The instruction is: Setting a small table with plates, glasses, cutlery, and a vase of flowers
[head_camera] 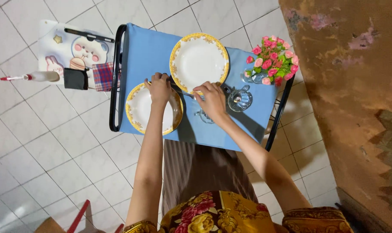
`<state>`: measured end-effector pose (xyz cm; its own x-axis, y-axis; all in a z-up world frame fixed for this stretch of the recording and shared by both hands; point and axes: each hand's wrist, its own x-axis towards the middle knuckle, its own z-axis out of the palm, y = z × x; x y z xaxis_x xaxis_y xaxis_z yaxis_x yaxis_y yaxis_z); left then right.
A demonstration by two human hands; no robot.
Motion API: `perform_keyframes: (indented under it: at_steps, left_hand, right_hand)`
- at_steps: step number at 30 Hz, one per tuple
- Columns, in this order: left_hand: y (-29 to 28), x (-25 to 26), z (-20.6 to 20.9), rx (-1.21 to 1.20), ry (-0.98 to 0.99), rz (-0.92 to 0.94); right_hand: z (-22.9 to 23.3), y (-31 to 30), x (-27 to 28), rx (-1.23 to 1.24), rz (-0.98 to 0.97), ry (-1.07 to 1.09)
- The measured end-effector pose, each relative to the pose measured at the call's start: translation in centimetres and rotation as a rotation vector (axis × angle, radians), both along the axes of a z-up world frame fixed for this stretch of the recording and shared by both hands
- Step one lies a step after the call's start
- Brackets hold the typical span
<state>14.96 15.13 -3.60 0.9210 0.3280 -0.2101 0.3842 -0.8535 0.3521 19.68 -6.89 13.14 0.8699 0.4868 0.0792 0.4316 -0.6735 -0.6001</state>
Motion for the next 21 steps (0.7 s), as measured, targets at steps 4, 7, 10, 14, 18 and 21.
perform_keyframes:
  at_steps: [4,7,10,14,18,21]
  left_hand:
    - [1.2,-0.8,2.0,-0.019,-0.024,0.107]
    - [2.6,-2.5,2.8,0.002,-0.093,0.135]
    - [4.3,-5.6,1.4,0.014,-0.163,0.271]
    - [5.8,-8.9,3.3,-0.017,-0.186,0.362]
    - [7.4,-12.5,1.8,-0.003,-0.081,0.426]
    - [7.9,-13.3,4.1,-0.078,-0.092,0.414]
  right_hand:
    - [-4.1,1.0,-2.5,0.029,0.011,0.244]
    - [-4.4,1.9,-4.5,0.070,-0.028,0.465]
    - [-5.0,2.7,-5.9,0.091,-0.034,0.498]
    - [-7.5,3.6,-6.9,0.068,-0.030,0.527]
    - [-10.1,4.2,-8.1,0.042,-0.004,0.494]
    - [-12.9,4.7,-9.6,0.057,-0.006,0.502]
